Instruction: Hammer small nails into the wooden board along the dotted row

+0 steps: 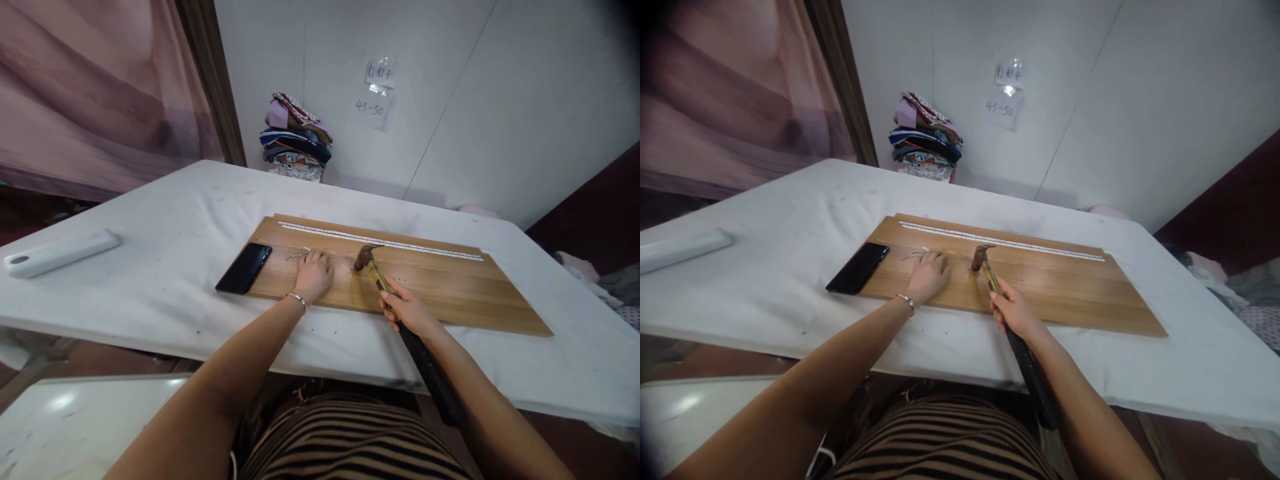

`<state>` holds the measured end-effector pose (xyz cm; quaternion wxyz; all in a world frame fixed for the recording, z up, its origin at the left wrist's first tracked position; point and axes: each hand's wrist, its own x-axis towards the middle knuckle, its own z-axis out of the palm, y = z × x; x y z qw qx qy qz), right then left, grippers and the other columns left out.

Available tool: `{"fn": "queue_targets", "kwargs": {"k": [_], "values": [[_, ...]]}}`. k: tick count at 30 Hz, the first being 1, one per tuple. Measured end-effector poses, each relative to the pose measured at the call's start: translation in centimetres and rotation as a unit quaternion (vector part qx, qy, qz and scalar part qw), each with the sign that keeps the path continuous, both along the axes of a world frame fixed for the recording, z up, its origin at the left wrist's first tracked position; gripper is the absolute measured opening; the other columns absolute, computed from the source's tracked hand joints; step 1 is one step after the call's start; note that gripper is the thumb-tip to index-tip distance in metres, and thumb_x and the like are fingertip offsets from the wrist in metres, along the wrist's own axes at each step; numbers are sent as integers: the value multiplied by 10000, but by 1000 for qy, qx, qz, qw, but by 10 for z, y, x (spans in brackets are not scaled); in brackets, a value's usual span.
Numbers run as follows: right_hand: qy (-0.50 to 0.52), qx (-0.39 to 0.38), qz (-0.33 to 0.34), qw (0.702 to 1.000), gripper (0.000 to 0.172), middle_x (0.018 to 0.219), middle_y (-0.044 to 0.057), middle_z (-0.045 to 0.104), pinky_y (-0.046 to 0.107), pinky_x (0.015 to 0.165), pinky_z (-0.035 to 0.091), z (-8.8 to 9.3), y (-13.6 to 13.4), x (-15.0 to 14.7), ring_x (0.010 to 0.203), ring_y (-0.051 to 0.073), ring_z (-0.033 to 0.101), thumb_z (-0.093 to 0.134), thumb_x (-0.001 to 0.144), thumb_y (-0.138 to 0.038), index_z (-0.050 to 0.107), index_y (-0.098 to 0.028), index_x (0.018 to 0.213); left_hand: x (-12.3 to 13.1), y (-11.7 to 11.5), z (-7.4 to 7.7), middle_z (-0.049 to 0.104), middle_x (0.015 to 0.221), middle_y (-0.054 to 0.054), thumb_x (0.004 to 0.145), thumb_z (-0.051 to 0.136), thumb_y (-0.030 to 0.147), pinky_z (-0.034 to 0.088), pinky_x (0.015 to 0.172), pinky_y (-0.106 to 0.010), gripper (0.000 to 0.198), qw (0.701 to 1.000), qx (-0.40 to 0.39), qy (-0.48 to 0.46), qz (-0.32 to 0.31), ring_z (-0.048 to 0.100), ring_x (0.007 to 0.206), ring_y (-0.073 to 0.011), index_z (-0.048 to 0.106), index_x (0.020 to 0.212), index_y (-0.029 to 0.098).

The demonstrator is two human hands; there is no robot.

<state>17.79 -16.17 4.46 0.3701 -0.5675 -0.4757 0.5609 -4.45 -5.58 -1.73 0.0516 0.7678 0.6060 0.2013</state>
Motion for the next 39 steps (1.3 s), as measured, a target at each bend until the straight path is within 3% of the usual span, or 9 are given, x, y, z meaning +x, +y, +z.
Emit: {"fn": "queue_targets", "kwargs": {"k": [13, 39], "values": [[6, 6, 1, 1000, 698, 674, -80, 509, 203, 330, 342, 0, 0, 0, 417, 72, 417, 681, 736, -446, 484, -186, 1353, -1, 0, -1, 620, 1314, -132, 929, 488, 269, 358, 1072, -440, 251, 1000, 9, 3, 0, 503, 1267, -287, 662, 1084, 176], [3, 6, 6, 1000, 585, 689, -79, 504, 195, 330, 341, 1, 0, 0, 423, 64, 422, 669, 752, -435, 521, -210, 1271, 0, 1, -1, 622, 1301, -132, 925, 490, 267, 352, 1080, -447, 250, 1000, 4, -2, 0, 502, 1264, -290, 668, 1081, 188]]}}
